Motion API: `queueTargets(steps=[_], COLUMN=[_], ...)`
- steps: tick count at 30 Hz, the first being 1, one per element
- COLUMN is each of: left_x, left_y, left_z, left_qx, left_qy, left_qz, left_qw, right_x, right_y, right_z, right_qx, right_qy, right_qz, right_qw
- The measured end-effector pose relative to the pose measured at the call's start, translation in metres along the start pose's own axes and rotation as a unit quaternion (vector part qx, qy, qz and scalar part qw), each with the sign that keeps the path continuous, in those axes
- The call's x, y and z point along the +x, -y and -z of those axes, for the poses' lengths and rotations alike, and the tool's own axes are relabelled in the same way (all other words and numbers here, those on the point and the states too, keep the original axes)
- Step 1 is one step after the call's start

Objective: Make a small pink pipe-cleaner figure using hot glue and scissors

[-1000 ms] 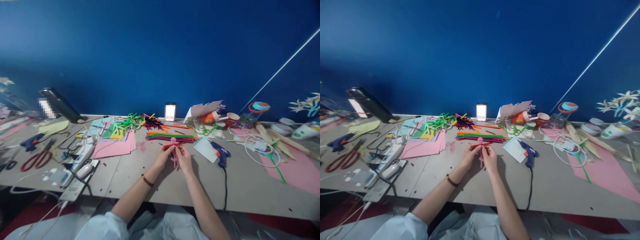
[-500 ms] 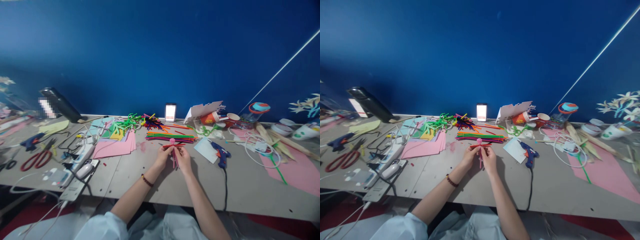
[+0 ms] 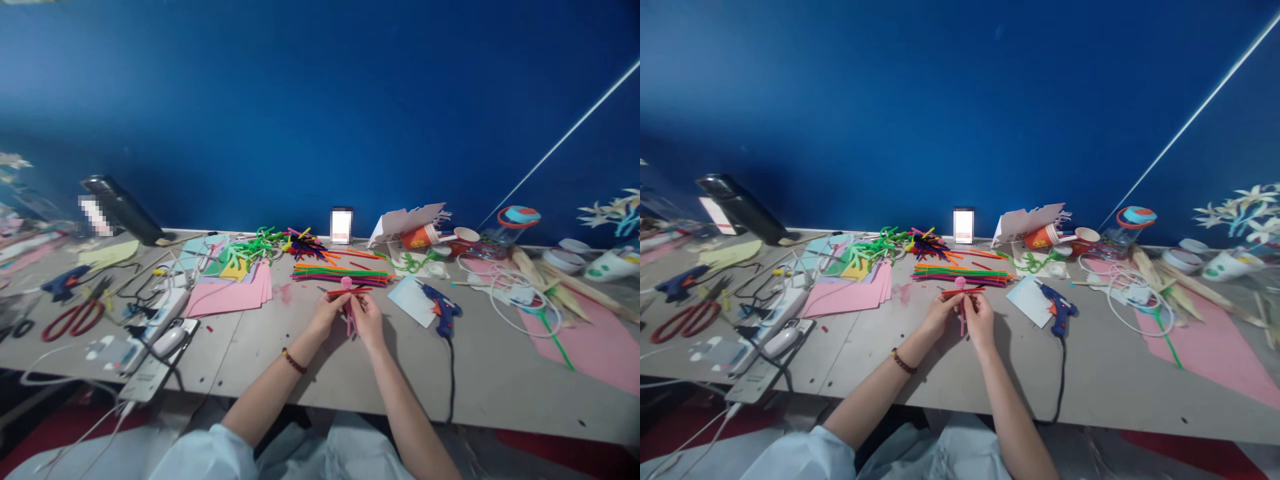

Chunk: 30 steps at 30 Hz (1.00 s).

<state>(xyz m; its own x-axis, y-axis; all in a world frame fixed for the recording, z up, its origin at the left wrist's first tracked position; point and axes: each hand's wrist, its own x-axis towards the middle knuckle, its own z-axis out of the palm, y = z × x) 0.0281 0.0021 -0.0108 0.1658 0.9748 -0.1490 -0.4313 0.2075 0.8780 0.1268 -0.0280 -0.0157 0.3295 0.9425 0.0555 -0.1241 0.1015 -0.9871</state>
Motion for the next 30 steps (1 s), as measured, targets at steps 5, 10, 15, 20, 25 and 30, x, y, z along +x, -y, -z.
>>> queueTargets(steps=[5,10,15,20,25,30], left_x=[-0.0019,-0.0027,-0.0023,-0.0020,-0.0037,-0.0047], left_y=[-0.0019,-0.0019,0.0004,0.0006,-0.0031,-0.0037], left_z=[-0.0011,-0.0021,-0.0022,-0.0018,-0.0037,-0.0042], left_qx=[0.026,0.001,-0.063,-0.078,-0.088,-0.079], left_qy=[-0.014,-0.025,-0.006,0.017,0.059,0.070], left_qz=[-0.025,-0.013,0.031,0.038,0.039,0.047], left_qw=[0.999,1.000,0.998,0.996,0.994,0.993], right_x=[-0.0003,0.0003,0.0003,-0.0008,-0.0018,-0.0023], right_y=[0.0009,-0.0016,-0.0042,-0.0031,0.0010,0.0053], right_z=[-0.0008,-0.0003,0.0008,0.0005,0.0008,0.0001], right_qx=[-0.010,-0.021,-0.033,-0.036,-0.038,-0.030], right_qy=[-0.001,0.004,0.001,-0.001,-0.007,-0.020], right_qz=[0.004,0.014,0.012,0.014,0.018,0.017], right_qw=[1.000,1.000,0.999,0.999,0.999,0.999])
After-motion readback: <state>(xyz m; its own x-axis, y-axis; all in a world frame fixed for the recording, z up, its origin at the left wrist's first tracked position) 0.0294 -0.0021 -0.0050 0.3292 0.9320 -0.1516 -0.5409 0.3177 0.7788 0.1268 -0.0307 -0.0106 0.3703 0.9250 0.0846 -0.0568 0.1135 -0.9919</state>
